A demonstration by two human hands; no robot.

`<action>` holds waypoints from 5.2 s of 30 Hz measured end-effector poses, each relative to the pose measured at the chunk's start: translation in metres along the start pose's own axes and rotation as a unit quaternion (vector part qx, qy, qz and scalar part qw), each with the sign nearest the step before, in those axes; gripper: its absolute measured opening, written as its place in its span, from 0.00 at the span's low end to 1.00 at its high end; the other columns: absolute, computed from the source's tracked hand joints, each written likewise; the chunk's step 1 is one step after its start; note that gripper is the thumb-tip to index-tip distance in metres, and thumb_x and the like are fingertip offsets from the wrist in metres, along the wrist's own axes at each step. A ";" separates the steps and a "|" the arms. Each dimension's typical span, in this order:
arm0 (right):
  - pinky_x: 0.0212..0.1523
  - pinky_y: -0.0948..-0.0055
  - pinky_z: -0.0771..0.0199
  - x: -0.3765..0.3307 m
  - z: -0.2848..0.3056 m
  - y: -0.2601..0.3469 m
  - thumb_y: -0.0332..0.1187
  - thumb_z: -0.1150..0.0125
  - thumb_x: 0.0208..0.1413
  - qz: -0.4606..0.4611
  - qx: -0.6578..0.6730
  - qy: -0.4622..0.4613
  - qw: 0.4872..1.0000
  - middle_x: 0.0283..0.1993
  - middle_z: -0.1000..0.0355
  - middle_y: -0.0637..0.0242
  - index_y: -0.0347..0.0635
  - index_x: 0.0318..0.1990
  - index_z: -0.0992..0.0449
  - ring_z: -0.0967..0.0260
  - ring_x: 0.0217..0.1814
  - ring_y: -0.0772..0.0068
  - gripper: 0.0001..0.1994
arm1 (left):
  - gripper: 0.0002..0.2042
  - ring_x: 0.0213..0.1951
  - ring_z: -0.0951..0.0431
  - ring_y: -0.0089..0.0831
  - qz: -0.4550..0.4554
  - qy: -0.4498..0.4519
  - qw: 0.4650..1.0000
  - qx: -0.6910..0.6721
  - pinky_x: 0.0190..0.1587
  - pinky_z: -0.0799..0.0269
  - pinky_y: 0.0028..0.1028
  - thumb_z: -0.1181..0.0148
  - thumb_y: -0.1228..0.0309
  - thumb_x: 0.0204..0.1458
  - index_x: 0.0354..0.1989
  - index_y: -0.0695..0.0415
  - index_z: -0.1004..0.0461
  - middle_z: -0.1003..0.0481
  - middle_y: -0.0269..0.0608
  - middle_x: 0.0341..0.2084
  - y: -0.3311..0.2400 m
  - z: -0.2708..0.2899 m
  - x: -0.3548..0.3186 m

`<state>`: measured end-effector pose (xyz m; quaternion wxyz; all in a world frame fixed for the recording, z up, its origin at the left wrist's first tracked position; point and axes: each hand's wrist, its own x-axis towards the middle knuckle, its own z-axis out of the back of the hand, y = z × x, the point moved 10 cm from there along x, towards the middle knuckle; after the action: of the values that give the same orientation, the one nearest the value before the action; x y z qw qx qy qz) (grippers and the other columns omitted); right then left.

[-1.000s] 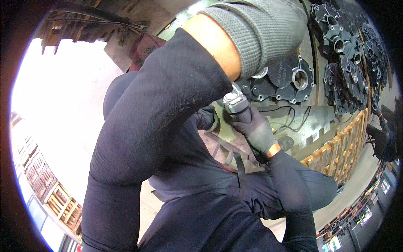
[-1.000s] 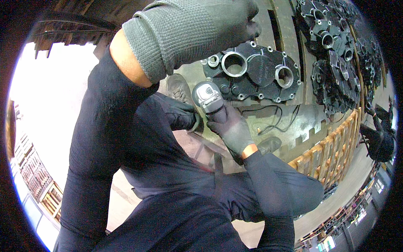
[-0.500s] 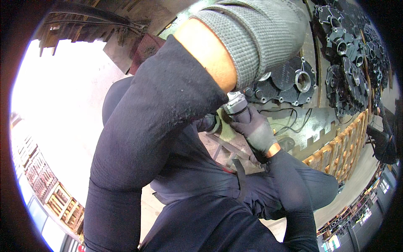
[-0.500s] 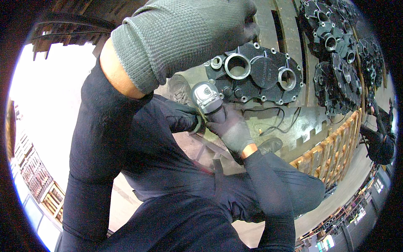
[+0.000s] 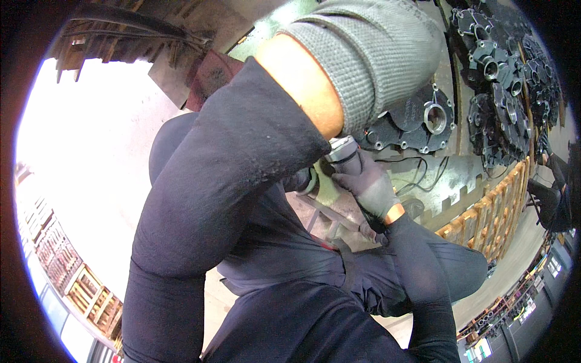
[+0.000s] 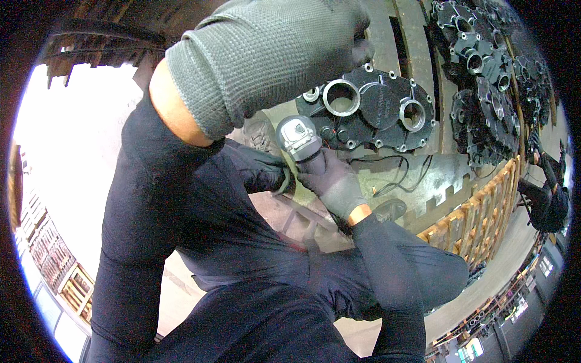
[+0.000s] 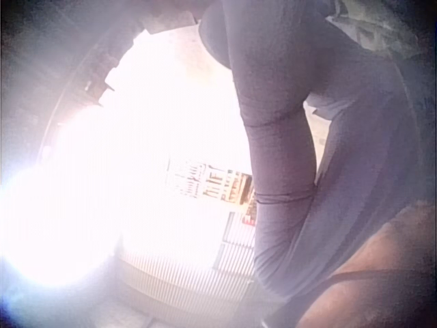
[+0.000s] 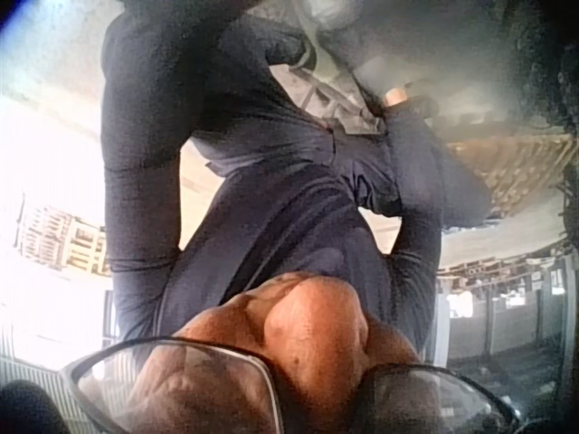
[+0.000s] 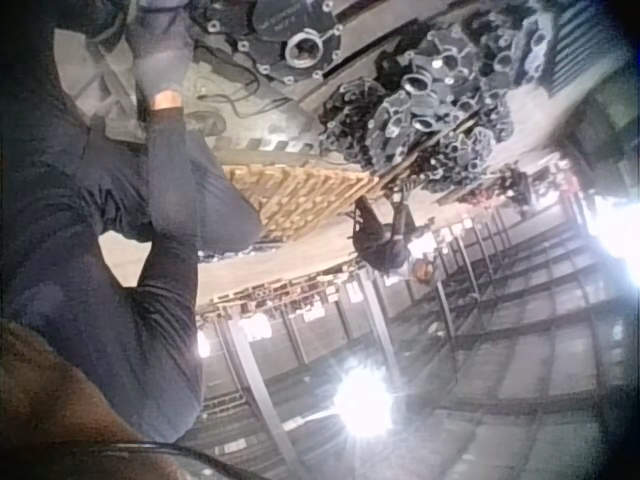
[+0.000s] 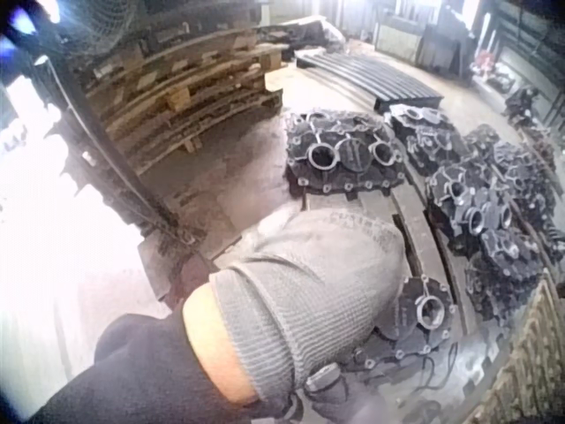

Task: The person uses an angle grinder to smooth the edges of metal parts placed on a wooden pallet. They handle multiple parts one at a time, repositioning each piece to grind different edges before setting it aside.

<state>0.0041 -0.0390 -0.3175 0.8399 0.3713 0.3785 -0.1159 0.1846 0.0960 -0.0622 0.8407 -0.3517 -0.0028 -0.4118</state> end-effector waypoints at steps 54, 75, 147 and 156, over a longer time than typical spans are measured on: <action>0.58 0.50 0.21 0.053 -0.028 0.041 0.54 0.21 0.54 0.050 0.058 -0.039 0.996 0.56 0.20 0.39 0.32 0.64 0.29 0.20 0.58 0.38 0.40 | 0.14 0.44 0.16 0.56 0.117 0.021 0.992 0.049 0.49 0.22 0.50 0.44 0.63 0.67 0.39 0.61 0.19 0.17 0.56 0.35 -0.005 0.008 0.035; 0.39 0.72 0.13 -0.217 0.300 -0.084 0.55 0.30 0.65 0.092 0.481 -0.372 0.788 0.44 0.18 0.63 0.36 0.59 0.25 0.17 0.39 0.73 0.30 | 0.20 0.44 0.14 0.55 0.135 0.173 0.969 0.114 0.50 0.19 0.49 0.41 0.51 0.68 0.54 0.55 0.18 0.15 0.56 0.42 -0.001 -0.168 0.058; 0.39 0.71 0.16 -0.255 0.300 -0.169 0.47 0.32 0.67 0.058 0.531 -0.382 0.755 0.42 0.19 0.61 0.36 0.57 0.24 0.18 0.38 0.71 0.23 | 0.09 0.48 0.16 0.50 0.086 0.136 0.968 0.194 0.51 0.20 0.47 0.37 0.66 0.53 0.37 0.52 0.13 0.15 0.49 0.37 0.073 -0.369 0.109; 0.40 0.74 0.21 -0.192 0.262 -0.182 0.41 0.23 0.60 0.063 0.424 -0.329 0.841 0.38 0.20 0.64 0.36 0.51 0.22 0.21 0.41 0.77 0.21 | 0.11 0.48 0.16 0.46 -0.021 0.219 0.952 0.213 0.49 0.19 0.43 0.36 0.72 0.52 0.43 0.50 0.15 0.16 0.45 0.39 0.022 -0.389 0.090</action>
<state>-0.0701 -0.3686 -0.1618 0.6809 0.6543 -0.0304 -0.3276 0.1481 -0.1881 -0.3416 0.8672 -0.0654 0.0860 -0.4862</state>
